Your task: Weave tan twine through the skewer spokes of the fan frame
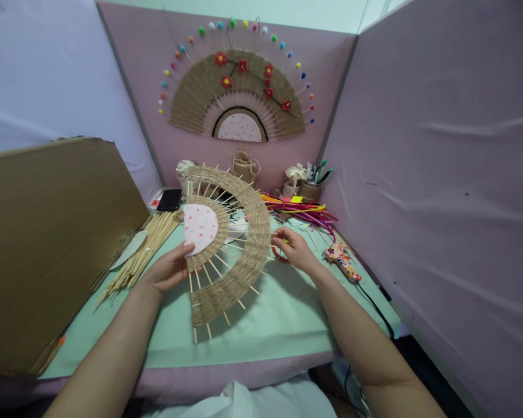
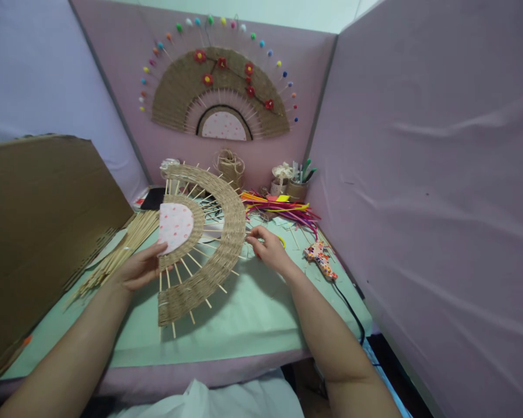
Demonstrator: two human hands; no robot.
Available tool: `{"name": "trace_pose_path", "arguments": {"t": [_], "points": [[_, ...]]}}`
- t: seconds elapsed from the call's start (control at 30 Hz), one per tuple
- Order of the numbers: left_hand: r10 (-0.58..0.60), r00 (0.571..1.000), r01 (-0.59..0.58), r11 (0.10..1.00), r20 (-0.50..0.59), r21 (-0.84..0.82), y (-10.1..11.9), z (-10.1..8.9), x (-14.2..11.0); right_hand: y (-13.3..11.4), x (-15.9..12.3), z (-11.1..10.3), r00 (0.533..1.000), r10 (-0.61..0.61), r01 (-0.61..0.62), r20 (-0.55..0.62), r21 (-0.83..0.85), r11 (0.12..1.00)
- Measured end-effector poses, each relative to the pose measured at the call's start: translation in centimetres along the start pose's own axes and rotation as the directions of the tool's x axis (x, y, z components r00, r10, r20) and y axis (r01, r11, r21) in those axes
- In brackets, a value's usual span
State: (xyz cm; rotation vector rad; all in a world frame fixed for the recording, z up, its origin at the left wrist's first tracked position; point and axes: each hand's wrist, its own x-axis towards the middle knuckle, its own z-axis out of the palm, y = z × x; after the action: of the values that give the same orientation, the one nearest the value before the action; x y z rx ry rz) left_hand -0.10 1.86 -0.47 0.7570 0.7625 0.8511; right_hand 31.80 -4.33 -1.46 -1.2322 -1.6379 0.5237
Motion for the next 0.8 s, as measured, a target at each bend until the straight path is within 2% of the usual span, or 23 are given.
{"name": "trace_pose_path", "arguments": {"t": [0.07,0.13,0.3,0.43,0.53,0.67,0.8], "points": [[0.012,1.000,-0.012,1.000,0.008,0.013,0.0,0.0,-0.1,0.4,0.1,0.0,1.000,0.015,-0.016,0.017,0.068,0.998],[0.021,0.999,-0.022,0.999,0.029,0.024,0.0,-0.1,-0.1,0.6,0.2,-0.1,1.000,0.011,-0.010,-0.005,0.050,0.999],[0.026,0.999,-0.027,0.999,0.027,0.023,0.0,-0.3,-0.1,0.4,0.4,-0.6,0.985,-0.116,0.080,-0.125,-0.264,0.961],[0.018,1.000,-0.018,0.999,0.017,-0.034,0.2,-0.1,-0.2,0.3,0.5,-1.1,0.978,-0.158,0.108,-0.134,-0.321,0.941],[-0.023,1.000,0.022,0.994,-0.009,-0.109,0.6,0.0,-0.5,0.4,0.5,-1.2,0.983,-0.136,0.102,-0.120,-0.255,0.962],[-0.157,0.988,0.155,0.979,-0.004,-0.135,1.4,-0.2,-0.8,0.1,0.5,-1.5,0.996,-0.039,0.039,-0.076,-0.002,0.999],[-0.220,0.975,0.222,0.962,0.030,-0.157,1.7,-0.3,-0.9,-0.5,0.4,-2.1,0.992,0.092,-0.110,0.083,0.241,0.964]]}}
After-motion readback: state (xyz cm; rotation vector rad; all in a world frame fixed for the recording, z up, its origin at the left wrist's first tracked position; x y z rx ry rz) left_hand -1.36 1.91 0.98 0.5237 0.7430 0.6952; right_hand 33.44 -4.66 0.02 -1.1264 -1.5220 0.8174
